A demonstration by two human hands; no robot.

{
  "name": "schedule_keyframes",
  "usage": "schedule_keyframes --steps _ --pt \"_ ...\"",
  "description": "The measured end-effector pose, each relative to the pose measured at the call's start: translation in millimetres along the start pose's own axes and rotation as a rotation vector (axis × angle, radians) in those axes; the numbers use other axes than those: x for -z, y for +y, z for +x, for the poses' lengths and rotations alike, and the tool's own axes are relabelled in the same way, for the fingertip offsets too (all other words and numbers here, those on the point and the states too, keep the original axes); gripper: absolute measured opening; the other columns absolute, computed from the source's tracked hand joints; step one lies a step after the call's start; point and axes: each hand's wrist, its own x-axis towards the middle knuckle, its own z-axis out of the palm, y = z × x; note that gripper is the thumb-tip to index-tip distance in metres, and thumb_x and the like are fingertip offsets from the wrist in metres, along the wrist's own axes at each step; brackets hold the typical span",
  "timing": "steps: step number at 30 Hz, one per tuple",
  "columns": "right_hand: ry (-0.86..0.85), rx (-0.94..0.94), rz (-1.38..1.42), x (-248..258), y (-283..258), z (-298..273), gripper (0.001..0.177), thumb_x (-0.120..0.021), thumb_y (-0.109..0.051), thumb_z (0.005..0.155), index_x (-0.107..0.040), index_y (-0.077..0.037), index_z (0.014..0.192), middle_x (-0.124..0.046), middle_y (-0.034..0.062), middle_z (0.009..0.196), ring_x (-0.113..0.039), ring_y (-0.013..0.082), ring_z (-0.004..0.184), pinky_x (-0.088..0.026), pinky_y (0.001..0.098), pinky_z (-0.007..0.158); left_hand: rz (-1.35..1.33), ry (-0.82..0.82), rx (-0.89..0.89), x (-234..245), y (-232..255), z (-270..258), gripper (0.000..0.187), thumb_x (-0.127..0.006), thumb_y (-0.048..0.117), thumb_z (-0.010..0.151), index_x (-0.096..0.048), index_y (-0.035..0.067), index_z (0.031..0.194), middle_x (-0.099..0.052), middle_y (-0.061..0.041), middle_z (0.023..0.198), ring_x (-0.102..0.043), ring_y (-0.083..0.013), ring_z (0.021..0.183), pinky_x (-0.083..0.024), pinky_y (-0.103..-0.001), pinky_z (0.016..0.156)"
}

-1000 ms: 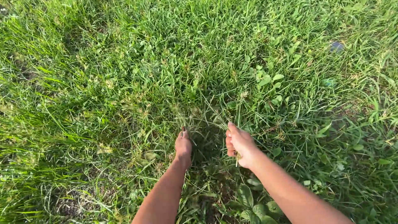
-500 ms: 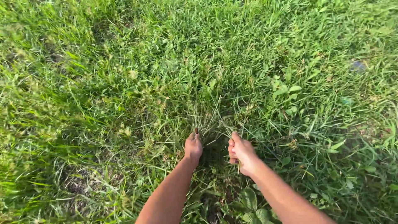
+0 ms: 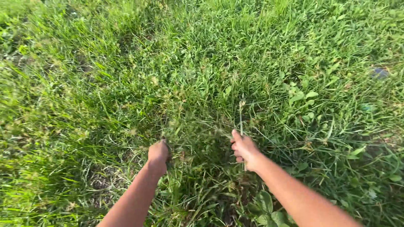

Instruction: The recorder is pulling out weeds from the grass by hand.

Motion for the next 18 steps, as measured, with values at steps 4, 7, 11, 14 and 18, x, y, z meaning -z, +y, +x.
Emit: schedule_keyframes --steps 4,7,11,14,18 --pt "0.205 0.113 -0.15 21 -56 -12 0.029 -0.062 -0.037 0.097 -0.056 -0.01 0.105 -0.043 -0.0039 0.061 -0.032 0.0097 0.047 -0.025 0.0286 0.04 -0.096 0.125 -0.191 28 18 14 0.032 -0.049 0.032 0.106 -0.064 0.004 0.102 -0.056 -0.006 0.076 -0.05 -0.0186 0.065 -0.042 -0.042 0.058" --pt "0.446 0.312 -0.33 100 -67 24 0.03 -0.068 -0.028 0.099 -0.061 0.0 0.104 -0.049 0.006 0.067 -0.039 0.017 0.052 -0.028 0.0355 0.045 -0.041 0.337 -0.217 16 48 -6 0.034 -0.047 0.032 0.108 -0.06 0.001 0.113 -0.062 -0.012 0.091 -0.058 -0.0236 0.078 -0.046 -0.043 0.069" --pt "0.999 0.325 -0.789 143 -91 14 0.095 -0.08 -0.035 0.086 -0.022 -0.006 0.154 -0.023 0.0263 0.145 -0.032 0.0424 0.128 -0.033 0.0608 0.089 0.158 0.528 -0.202 -7 60 4 0.053 -0.051 0.031 0.107 -0.036 -0.001 0.146 -0.042 -0.026 0.143 -0.062 -0.0347 0.109 -0.052 -0.048 0.091" --pt "1.004 0.4 -1.102 117 -95 7 0.1 -0.079 -0.04 0.082 -0.023 -0.014 0.16 -0.016 0.022 0.157 -0.02 0.0433 0.144 -0.024 0.0708 0.104 0.405 0.564 -0.28 -40 82 -39 0.076 -0.062 0.032 0.096 -0.023 0.011 0.157 -0.025 -0.016 0.158 -0.056 -0.0299 0.121 -0.04 -0.06 0.102" --pt "0.913 0.713 -1.378 79 -67 34 0.082 -0.079 -0.035 0.079 -0.043 -0.019 0.151 -0.024 0.0183 0.159 -0.02 0.0416 0.147 -0.024 0.0683 0.107 0.582 0.435 -0.443 -88 74 -38 0.066 -0.071 0.03 0.09 -0.042 0.017 0.147 -0.036 -0.016 0.149 -0.05 -0.0287 0.128 -0.036 -0.059 0.106"
